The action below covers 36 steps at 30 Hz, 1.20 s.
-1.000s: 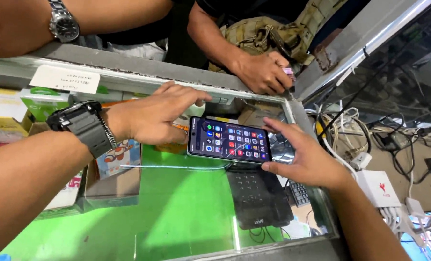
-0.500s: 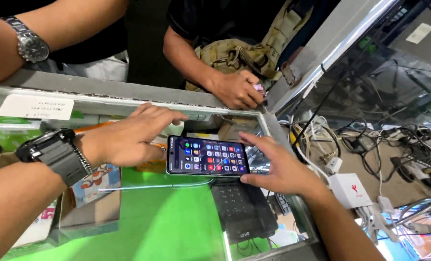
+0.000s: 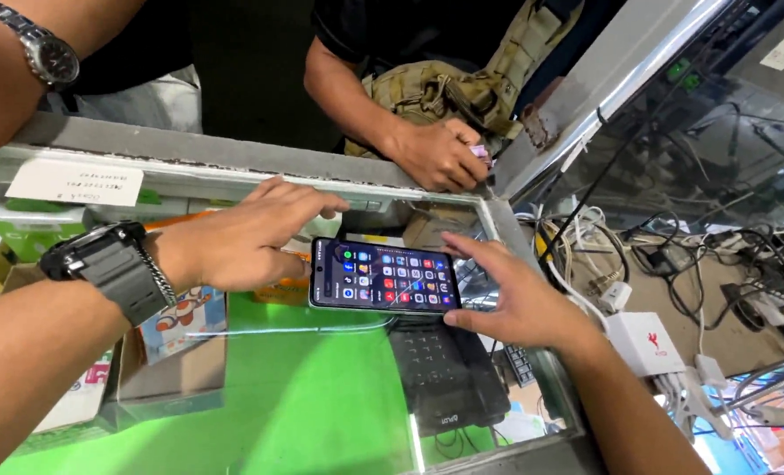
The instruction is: Testing a smartphone's touchscreen interface and functionality followed by counting paper currency at a service desk.
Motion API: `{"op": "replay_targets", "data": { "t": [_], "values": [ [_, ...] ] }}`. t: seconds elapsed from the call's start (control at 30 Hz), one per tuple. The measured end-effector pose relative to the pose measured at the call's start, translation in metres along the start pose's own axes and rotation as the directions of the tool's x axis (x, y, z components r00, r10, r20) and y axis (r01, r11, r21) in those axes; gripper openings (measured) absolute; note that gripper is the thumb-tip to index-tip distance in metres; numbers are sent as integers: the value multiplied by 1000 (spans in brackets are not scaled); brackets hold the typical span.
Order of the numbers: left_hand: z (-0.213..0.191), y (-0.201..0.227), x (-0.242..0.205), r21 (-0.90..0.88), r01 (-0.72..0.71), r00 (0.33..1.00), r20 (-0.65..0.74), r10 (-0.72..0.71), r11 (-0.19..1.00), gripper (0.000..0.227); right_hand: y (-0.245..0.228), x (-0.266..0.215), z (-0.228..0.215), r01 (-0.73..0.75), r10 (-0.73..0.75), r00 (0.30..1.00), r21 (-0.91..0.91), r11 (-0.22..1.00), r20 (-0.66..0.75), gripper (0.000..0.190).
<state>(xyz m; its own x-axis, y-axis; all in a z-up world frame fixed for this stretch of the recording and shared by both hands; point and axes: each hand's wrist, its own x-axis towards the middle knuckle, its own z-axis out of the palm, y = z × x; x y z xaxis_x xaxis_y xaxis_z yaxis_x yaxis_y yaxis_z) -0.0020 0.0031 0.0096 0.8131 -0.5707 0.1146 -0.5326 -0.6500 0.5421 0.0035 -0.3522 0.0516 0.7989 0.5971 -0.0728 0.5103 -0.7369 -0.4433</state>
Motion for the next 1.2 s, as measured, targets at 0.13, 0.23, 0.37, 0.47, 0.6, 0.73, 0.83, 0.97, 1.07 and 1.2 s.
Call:
{"op": "replay_targets", "data": {
  "t": [0.13, 0.23, 0.37, 0.47, 0.6, 0.73, 0.83, 0.97, 1.07, 1.2],
  "values": [
    [0, -1, 1, 6, -25, 1000, -11, 25, 1000, 78, 1, 1, -1, -7, 7, 1000, 2, 1000, 4, 96],
    [-1, 2, -1, -1, 1, 1000, 1, -1, 1000, 80, 3, 1, 0, 36, -36, 999, -4, 999, 5, 96],
    [-4, 7, -4, -12, 21, 1000, 10, -21, 1000, 75, 12, 2, 6, 130, -127, 989, 27, 991, -79, 95],
    [-5, 10, -7, -23, 37, 999, 16, -36, 999, 69, 19, 3, 10, 279, -269, 948, 32, 960, -171, 93],
    [-13, 16, -6, -30, 21, 999, 25, -20, 999, 71, 28, 4, 9, 305, -296, 939, 29, 952, -174, 96],
    [-14, 18, -2, -24, 24, 999, 47, -22, 999, 66, 20, 0, 5, 335, -321, 924, 38, 941, -209, 90],
    [-15, 25, -3, -13, 122, 991, 51, -121, 992, 65, 6, -4, 4, 389, -376, 903, 21, 921, -209, 91],
    [-15, 28, -4, -20, 146, 988, 62, -144, 989, 67, 7, -7, 5, 415, -393, 890, 54, 908, -232, 84],
    [-13, 25, -5, -19, 127, 991, 45, -126, 992, 66, 12, -8, 6, 380, -354, 907, 77, 922, -229, 78],
    [-12, 21, -4, -12, 97, 995, 30, -97, 995, 64, 2, -9, 1, 329, -304, 936, 130, 935, -177, 80]
  ]
}}
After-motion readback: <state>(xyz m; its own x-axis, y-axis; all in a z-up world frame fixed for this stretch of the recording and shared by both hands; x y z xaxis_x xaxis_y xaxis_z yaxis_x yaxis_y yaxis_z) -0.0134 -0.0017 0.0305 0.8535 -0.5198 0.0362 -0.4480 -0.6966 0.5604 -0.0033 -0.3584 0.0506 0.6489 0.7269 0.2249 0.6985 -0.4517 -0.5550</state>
